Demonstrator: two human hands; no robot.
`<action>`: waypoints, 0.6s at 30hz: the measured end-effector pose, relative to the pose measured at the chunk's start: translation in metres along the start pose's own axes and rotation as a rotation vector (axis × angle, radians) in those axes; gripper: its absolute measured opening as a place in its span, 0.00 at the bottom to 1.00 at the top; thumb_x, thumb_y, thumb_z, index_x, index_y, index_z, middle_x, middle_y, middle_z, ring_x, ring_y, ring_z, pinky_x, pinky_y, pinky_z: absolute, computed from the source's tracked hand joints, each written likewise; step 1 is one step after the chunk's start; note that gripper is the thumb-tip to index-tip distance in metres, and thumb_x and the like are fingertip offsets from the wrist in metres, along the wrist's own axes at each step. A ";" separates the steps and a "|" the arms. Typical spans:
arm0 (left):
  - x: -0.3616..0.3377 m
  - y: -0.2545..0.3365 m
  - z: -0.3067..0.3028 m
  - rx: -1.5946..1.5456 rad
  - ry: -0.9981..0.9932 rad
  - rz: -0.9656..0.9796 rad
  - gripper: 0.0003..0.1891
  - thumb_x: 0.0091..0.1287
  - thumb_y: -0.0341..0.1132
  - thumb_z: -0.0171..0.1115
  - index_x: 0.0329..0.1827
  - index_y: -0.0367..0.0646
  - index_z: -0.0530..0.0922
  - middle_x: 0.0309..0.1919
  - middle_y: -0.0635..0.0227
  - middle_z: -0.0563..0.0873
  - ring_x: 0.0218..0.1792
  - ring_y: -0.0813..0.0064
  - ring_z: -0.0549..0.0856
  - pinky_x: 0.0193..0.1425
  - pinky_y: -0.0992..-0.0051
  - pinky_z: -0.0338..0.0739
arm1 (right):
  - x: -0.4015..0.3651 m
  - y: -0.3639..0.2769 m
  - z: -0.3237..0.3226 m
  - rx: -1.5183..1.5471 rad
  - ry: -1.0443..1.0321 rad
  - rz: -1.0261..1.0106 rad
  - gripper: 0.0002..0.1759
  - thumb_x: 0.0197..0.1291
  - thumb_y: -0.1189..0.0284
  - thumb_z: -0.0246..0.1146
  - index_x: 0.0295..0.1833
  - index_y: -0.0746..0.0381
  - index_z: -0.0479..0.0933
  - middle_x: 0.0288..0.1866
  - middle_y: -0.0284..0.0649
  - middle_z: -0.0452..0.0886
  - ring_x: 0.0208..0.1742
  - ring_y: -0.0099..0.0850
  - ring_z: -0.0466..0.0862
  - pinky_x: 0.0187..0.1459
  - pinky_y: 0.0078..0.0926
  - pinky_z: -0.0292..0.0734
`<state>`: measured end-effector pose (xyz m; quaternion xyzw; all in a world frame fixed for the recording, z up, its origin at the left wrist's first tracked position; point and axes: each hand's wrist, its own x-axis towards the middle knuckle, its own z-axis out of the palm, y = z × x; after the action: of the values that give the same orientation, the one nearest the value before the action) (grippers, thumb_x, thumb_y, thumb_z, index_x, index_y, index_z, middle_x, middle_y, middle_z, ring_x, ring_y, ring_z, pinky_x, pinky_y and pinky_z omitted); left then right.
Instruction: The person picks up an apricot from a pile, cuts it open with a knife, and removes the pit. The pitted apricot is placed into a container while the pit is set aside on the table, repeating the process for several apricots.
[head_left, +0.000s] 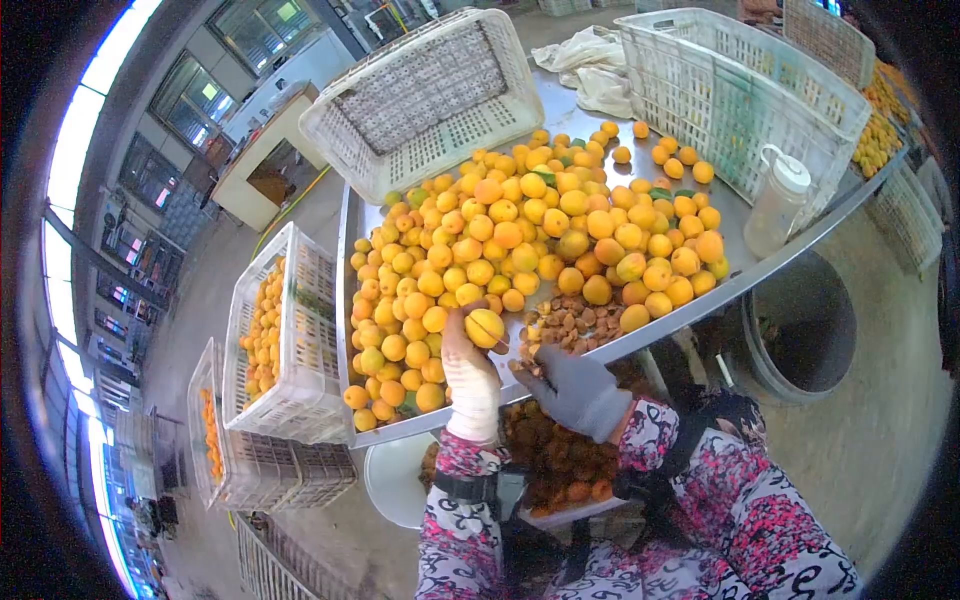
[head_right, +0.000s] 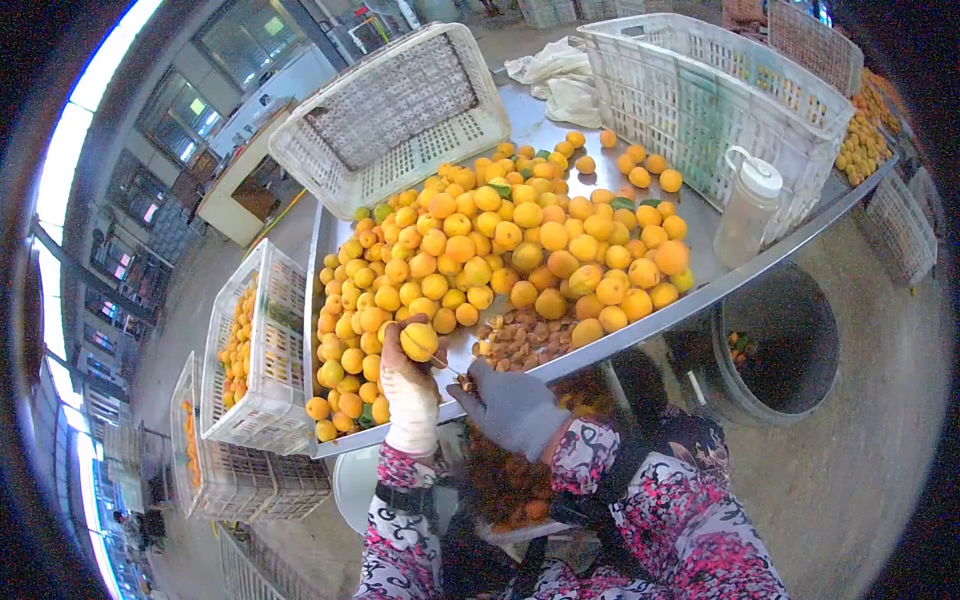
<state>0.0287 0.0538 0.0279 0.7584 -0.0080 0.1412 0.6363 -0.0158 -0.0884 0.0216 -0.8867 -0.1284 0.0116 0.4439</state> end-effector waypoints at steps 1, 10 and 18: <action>-0.004 0.001 0.002 0.071 -0.025 0.082 0.13 0.69 0.34 0.41 0.47 0.35 0.72 0.31 0.62 0.80 0.28 0.75 0.80 0.30 0.79 0.74 | 0.000 0.003 0.002 0.032 0.006 -0.008 0.24 0.63 0.49 0.51 0.40 0.63 0.70 0.24 0.52 0.79 0.28 0.52 0.80 0.32 0.49 0.73; 0.004 -0.035 0.003 -0.158 -0.072 0.075 0.13 0.63 0.20 0.48 0.51 0.35 0.70 0.35 0.60 0.80 0.35 0.74 0.81 0.38 0.77 0.76 | 0.014 0.013 -0.003 0.360 -0.001 0.024 0.23 0.61 0.53 0.57 0.41 0.65 0.73 0.22 0.48 0.78 0.27 0.41 0.81 0.28 0.36 0.72; -0.012 -0.009 0.006 0.199 -0.276 0.191 0.13 0.66 0.21 0.47 0.52 0.38 0.73 0.40 0.63 0.81 0.39 0.77 0.80 0.42 0.79 0.74 | 0.032 0.027 -0.010 0.818 0.087 0.237 0.28 0.61 0.50 0.57 0.42 0.69 0.74 0.25 0.41 0.78 0.28 0.29 0.78 0.31 0.28 0.71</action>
<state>0.0200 0.0478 0.0152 0.8255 -0.1530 0.0958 0.5348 0.0224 -0.1041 0.0098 -0.6458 0.0082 0.0751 0.7597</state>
